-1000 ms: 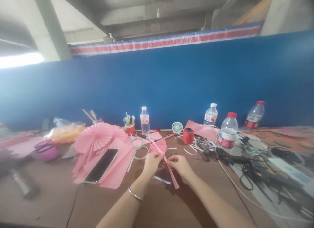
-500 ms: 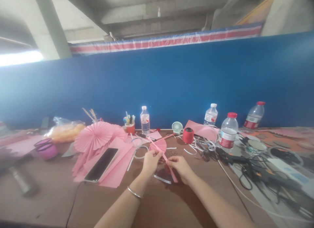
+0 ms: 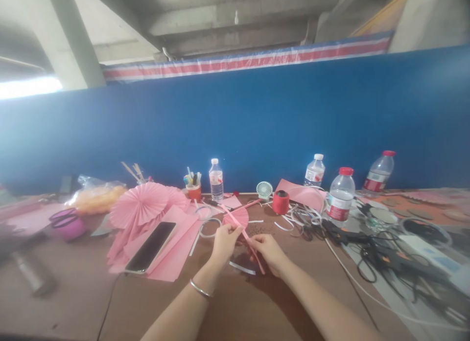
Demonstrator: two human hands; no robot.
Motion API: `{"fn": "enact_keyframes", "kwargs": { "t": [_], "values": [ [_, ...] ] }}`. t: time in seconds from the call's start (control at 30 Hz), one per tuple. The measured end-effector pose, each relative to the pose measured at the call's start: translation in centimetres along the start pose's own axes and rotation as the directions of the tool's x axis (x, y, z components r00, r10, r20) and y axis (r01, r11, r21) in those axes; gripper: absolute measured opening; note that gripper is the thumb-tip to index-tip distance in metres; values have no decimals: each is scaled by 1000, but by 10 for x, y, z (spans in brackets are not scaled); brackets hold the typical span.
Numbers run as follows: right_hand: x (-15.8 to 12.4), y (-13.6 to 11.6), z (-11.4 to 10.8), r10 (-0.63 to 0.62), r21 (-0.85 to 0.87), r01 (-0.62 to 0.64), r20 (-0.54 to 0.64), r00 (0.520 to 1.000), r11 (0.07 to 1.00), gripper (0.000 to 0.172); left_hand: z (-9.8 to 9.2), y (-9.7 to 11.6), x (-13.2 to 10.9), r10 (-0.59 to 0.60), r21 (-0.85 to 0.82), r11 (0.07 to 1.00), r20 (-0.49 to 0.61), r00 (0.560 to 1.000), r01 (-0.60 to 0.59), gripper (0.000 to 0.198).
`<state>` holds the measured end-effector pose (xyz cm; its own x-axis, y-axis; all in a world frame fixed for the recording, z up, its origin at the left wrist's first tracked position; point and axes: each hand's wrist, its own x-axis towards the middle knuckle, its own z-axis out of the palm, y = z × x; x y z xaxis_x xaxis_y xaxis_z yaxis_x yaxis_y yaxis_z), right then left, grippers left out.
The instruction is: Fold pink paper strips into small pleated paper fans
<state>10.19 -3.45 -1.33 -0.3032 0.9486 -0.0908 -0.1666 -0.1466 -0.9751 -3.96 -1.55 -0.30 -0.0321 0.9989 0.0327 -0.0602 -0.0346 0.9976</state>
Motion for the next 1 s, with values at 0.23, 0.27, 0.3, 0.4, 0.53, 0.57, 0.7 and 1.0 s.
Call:
{"fn": "enact_keyframes", "kwargs": {
  "t": [0.23, 0.27, 0.3, 0.4, 0.53, 0.57, 0.7, 1.0],
  "values": [
    [0, -2, 2, -49, -58, 48, -19, 999, 997, 39, 6, 9, -7, -6, -148, 989, -30, 1000, 1, 23],
    [0, -2, 1, -56, -65, 55, -14, 998, 996, 38, 6, 11, -8, -11, -169, 986, -38, 999, 4, 23],
    [0, -3, 1, -62, -76, 61, -9, 998, 995, 38, 6, 12, -8, -17, -188, 982, -43, 999, 9, 23],
    [1, -3, 1, -71, -113, 69, -11, 997, 991, 35, 2, 16, -8, -27, -244, 970, -47, 999, 14, 23],
    [0, -2, 2, -52, -151, 48, -24, 998, 987, 32, -3, 20, -7, -15, -299, 954, -42, 999, 2, 21],
    [0, -2, 2, -44, -157, 39, -32, 999, 987, 31, -4, 21, -7, -14, -306, 952, -36, 999, 3, 21],
    [-1, 1, 1, -47, -169, 37, -59, 997, 985, 30, 0, 18, -7, -33, -313, 949, 16, 999, 36, 22],
    [-2, -4, -1, 41, 60, -47, 87, 995, 997, 36, -6, 16, -5, -59, -345, 933, 127, 990, 100, 28]
  ]
}}
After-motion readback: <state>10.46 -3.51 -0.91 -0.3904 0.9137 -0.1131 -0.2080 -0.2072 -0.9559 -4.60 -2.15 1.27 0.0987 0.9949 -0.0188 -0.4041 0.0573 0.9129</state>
